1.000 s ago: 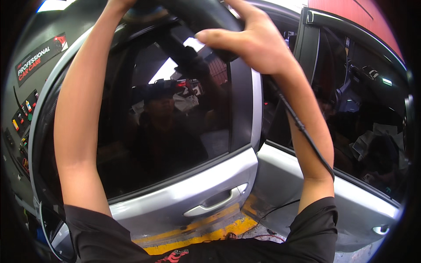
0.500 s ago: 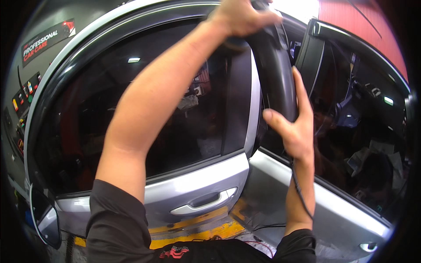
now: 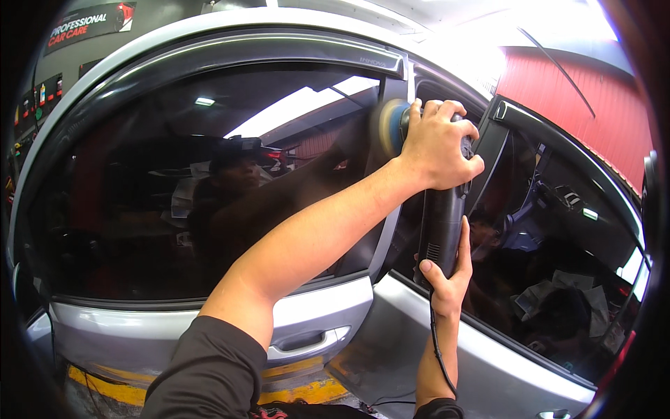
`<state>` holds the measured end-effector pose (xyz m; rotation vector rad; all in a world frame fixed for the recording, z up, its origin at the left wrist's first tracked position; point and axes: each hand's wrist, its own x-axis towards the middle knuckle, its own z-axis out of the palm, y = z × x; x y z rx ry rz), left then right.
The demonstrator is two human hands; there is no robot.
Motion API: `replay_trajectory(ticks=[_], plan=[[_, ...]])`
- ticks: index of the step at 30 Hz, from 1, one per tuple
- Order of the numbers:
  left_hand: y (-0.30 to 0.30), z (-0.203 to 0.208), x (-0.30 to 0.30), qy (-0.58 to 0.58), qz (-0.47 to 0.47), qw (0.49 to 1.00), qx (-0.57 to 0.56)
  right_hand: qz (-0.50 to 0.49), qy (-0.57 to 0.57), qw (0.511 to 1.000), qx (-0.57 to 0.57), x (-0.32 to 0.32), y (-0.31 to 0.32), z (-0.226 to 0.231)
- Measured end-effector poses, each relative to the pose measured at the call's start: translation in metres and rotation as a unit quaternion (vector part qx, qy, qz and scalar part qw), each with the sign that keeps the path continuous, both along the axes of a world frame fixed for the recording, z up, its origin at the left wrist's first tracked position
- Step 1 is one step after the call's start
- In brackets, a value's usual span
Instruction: The person uses a rotary polisher to buff the exterior of a silver car, focusing on the driver-side door and front fender. They apply polishing compound to the pad and move the tool in circular motions across the paint surface.
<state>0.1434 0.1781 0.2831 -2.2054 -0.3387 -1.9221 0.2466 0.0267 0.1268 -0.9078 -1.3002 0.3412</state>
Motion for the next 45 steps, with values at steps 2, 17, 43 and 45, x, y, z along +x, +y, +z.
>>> replay_trajectory(ticks=[2,17,43,45], plan=[[0.001,0.002,-0.002,-0.021,0.008,1.000,0.000,0.010,0.000,1.000,0.006,0.001,0.003,0.006],[0.019,0.036,0.003,-0.056,-0.035,0.997,-0.043,-0.028,-0.033,0.999,0.014,0.003,0.017,0.043],[0.019,0.024,0.017,0.008,-0.029,0.999,-0.035,-0.013,-0.006,1.000,-0.010,0.010,0.005,0.037],[0.016,0.022,0.010,0.063,-0.027,0.996,-0.050,-0.011,-0.005,1.000,-0.006,0.012,0.003,0.033]])
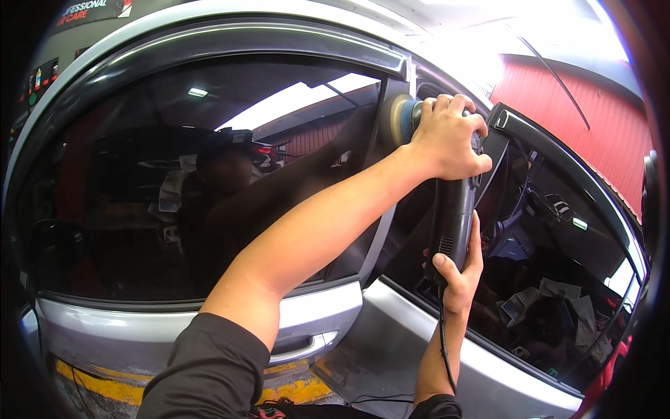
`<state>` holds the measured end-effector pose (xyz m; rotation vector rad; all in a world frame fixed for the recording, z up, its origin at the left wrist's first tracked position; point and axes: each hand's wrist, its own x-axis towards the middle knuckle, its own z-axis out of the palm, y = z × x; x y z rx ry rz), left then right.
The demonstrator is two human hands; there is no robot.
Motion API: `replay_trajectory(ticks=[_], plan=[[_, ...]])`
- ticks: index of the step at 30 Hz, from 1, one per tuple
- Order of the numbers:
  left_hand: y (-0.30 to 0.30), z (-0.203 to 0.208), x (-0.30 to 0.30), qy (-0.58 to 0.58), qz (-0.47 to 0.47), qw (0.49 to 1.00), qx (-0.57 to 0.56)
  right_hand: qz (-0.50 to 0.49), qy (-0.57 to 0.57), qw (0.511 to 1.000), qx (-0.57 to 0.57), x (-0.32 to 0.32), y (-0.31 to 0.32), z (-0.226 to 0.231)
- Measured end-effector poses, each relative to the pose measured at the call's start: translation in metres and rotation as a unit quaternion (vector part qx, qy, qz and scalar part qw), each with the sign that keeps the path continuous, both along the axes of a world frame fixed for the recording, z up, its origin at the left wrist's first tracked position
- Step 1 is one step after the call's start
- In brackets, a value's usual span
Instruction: The person uses a rotary polisher to buff the exterior of a silver car, focusing on the driver-side door and front fender. They apply polishing compound to the pad and move the tool in circular motions across the paint surface.
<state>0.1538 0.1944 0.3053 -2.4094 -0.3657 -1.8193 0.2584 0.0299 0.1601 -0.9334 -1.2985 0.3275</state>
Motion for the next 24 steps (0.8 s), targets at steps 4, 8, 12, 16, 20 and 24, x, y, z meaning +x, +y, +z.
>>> replay_trajectory(ticks=[4,8,12,16,20,24], plan=[[-0.004,-0.003,-0.007,0.028,0.033,0.999,0.010,-0.007,-0.011,1.000,-0.002,0.004,0.001,0.005],[-0.007,-0.010,-0.013,0.026,0.025,0.999,0.034,0.005,-0.004,1.000,-0.003,0.000,-0.002,0.004],[-0.012,-0.024,-0.030,0.033,0.007,0.997,0.070,0.010,0.004,1.000,0.001,-0.010,-0.008,-0.013],[-0.026,-0.037,-0.043,0.038,0.018,0.997,0.064,-0.011,-0.013,1.000,-0.001,-0.019,-0.017,-0.024],[-0.040,-0.055,-0.050,0.004,0.005,0.997,0.081,0.002,0.012,1.000,-0.002,-0.038,-0.023,-0.037],[-0.044,-0.070,-0.062,0.008,0.006,0.996,0.085,-0.020,-0.008,1.000,0.008,-0.056,-0.025,-0.055]])
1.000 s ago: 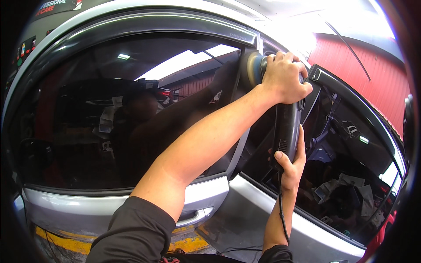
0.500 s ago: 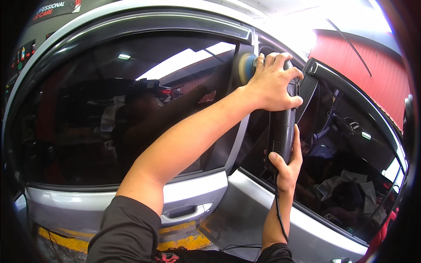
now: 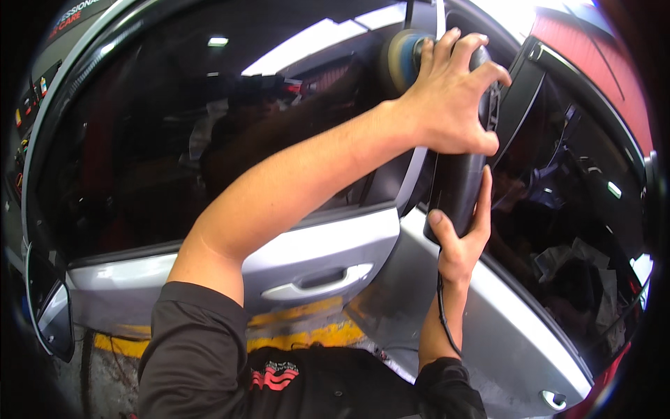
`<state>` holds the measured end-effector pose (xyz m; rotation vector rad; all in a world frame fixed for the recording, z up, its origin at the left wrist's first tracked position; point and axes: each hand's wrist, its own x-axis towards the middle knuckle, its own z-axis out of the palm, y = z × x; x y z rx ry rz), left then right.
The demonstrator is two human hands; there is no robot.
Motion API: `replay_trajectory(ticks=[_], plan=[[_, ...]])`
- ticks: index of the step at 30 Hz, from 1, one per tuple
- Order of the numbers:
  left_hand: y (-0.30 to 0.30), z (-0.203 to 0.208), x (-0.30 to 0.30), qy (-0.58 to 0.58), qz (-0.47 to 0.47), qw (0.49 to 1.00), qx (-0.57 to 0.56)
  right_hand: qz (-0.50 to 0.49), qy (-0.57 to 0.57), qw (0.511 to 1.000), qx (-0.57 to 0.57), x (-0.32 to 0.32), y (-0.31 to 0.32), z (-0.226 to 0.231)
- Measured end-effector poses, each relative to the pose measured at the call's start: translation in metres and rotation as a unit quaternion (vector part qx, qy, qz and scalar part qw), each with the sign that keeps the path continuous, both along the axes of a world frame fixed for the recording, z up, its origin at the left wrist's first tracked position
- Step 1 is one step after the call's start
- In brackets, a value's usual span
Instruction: The person uses a rotary polisher to buff the exterior of a silver car, focusing on the driver-side door and front fender. They apply polishing compound to the pad and move the tool in circular motions across the paint surface.
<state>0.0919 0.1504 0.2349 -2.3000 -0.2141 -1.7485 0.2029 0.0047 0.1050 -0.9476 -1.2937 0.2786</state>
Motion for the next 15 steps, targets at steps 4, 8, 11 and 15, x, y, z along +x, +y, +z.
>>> replay_trajectory(ticks=[4,8,11,15], plan=[[-0.009,-0.037,0.000,-0.027,-0.001,1.000,-0.015,-0.001,0.021,0.999,-0.032,-0.011,-0.015,-0.020],[-0.060,-0.092,-0.004,-0.130,-0.051,0.986,-0.093,-0.043,-0.002,0.999,-0.018,-0.018,-0.029,-0.056],[-0.113,-0.162,-0.006,-0.193,-0.079,0.942,-0.264,-0.071,-0.047,0.996,0.013,-0.020,-0.038,-0.100],[-0.151,-0.210,-0.028,-0.134,-0.276,0.776,-0.551,-0.017,-0.001,1.000,-0.024,-0.043,-0.066,-0.129]])
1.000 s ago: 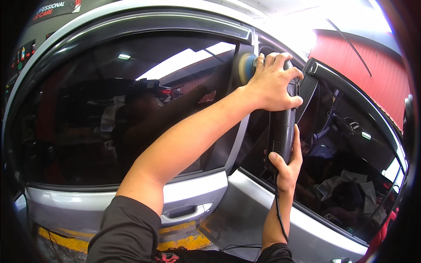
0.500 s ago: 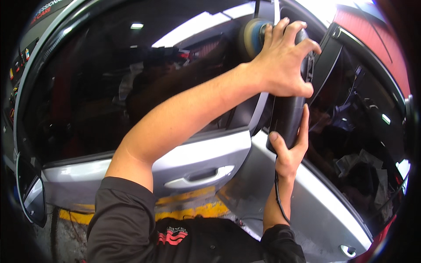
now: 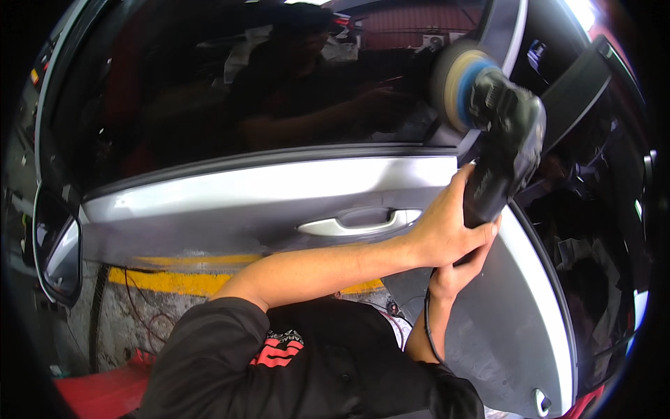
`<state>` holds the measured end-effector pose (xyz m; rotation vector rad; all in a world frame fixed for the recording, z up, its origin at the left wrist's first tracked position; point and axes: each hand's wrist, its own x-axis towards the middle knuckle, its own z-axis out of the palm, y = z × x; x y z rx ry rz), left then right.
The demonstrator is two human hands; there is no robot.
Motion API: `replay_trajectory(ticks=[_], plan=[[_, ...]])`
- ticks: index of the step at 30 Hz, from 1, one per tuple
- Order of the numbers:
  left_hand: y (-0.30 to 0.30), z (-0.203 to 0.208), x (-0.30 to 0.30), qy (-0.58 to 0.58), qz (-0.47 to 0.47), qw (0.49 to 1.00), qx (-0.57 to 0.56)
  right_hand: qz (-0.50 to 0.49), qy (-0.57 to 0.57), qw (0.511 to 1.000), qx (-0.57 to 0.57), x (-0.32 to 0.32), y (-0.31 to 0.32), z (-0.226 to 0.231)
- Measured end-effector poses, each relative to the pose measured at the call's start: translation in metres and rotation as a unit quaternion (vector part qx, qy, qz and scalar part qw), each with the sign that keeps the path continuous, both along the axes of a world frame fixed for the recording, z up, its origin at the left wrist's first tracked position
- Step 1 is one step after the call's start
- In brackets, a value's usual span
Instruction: The person uses a rotary polisher to buff the exterior of a silver car, focusing on the driver-side door and front fender. They apply polishing compound to the pad and move the tool in circular motions across the paint surface.
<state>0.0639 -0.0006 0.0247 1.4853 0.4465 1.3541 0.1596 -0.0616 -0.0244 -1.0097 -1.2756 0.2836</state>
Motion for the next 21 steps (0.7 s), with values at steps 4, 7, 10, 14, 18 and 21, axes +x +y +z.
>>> replay_trajectory(ticks=[4,7,10,14,18,21], plan=[[-0.020,-0.030,-0.010,0.090,-0.051,0.992,-0.068,-0.050,-0.013,0.997,-0.062,-0.002,-0.056,-0.052],[-0.047,-0.050,-0.021,0.134,-0.067,0.984,-0.096,-0.034,0.024,0.992,-0.120,-0.013,-0.098,-0.069],[-0.067,-0.065,-0.034,0.167,-0.089,0.975,-0.119,-0.050,0.004,0.983,-0.176,-0.026,-0.128,-0.067],[-0.080,-0.076,-0.062,0.162,-0.096,0.975,-0.120,-0.026,0.052,0.980,-0.190,-0.051,-0.143,-0.096],[-0.085,-0.102,-0.102,0.192,-0.064,0.975,-0.086,0.097,0.068,0.958,-0.261,-0.080,-0.129,-0.132],[-0.092,-0.109,-0.148,0.264,-0.059,0.957,-0.108,0.110,0.225,0.943,-0.218,-0.143,-0.128,-0.174]])
